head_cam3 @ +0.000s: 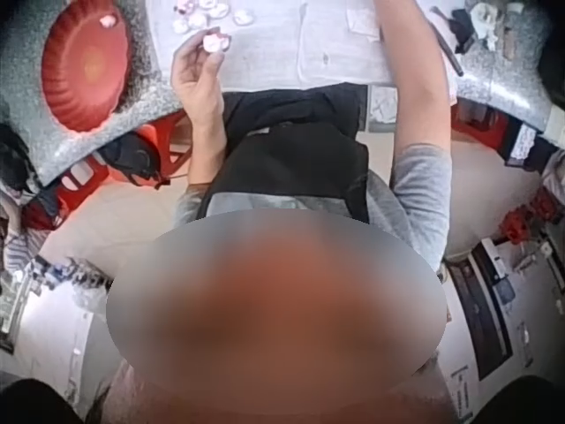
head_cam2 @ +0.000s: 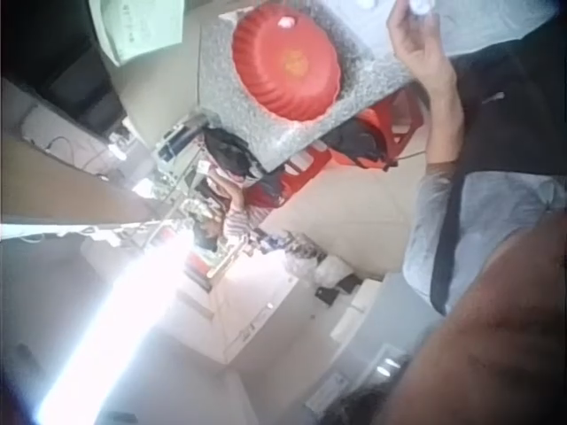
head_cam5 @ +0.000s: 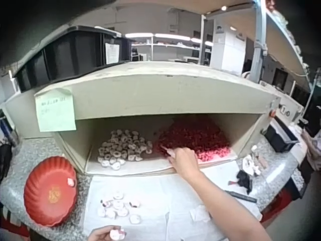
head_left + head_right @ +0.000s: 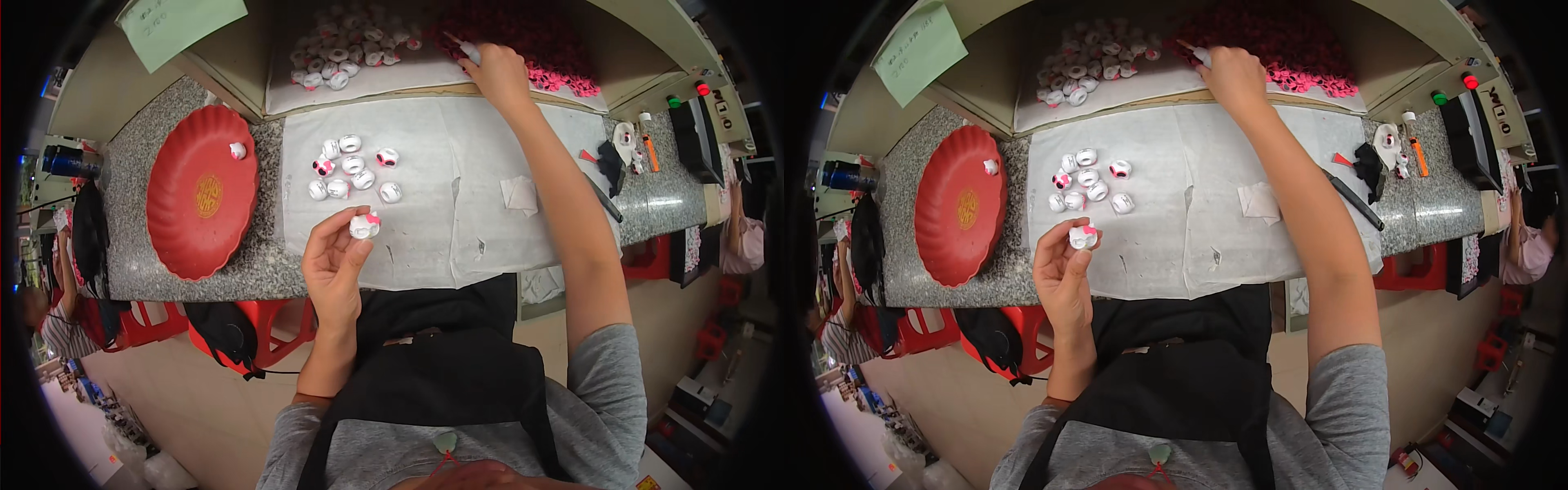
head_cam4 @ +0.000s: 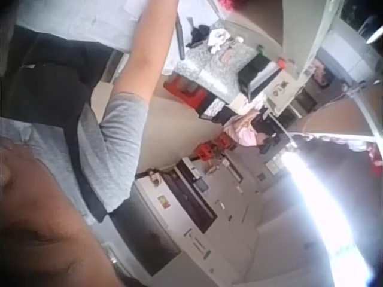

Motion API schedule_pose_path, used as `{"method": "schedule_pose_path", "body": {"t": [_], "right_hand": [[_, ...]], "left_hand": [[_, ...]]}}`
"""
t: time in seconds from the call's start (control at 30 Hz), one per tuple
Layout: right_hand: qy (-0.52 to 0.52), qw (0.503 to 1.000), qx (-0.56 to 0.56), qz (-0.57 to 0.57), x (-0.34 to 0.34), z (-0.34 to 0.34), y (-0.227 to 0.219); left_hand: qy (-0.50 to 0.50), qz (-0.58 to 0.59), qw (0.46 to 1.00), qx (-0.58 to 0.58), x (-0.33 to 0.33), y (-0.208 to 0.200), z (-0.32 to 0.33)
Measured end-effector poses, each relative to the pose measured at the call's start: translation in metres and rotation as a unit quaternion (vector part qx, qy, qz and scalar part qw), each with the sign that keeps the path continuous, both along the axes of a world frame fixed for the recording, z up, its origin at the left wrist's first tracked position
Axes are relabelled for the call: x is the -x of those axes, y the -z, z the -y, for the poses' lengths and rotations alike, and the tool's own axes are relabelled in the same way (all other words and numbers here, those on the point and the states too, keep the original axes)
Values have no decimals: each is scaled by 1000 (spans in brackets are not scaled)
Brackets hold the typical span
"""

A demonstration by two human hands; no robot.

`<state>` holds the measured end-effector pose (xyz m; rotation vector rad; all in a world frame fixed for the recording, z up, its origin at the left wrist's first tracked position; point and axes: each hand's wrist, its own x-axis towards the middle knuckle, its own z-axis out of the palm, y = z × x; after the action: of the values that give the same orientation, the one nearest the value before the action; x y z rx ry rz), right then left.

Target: Assembling small toy heads by applying glue and attaching tiny parts.

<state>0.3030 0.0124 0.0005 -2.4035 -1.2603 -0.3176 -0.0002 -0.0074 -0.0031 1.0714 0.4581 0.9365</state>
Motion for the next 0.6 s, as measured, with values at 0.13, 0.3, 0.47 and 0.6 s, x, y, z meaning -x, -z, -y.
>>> {"method": "schedule_pose_path", "body": {"t": [0.13,0.3,0.47,0.6], "right_hand": [[-25,999,-16,34,9,3,-7],[-156,939,-185,-244,46,49,-29],[-140,830,-233,-487,125,109,-37],[-169,695,-264,-647,158,128,-28]], "left_hand": [[-28,-24,999,-8,2,2,-2],[9,6,1000,26,-2,-2,2],[48,-9,998,25,-12,-2,9],[88,-16,996,15,-15,-5,16]]}}
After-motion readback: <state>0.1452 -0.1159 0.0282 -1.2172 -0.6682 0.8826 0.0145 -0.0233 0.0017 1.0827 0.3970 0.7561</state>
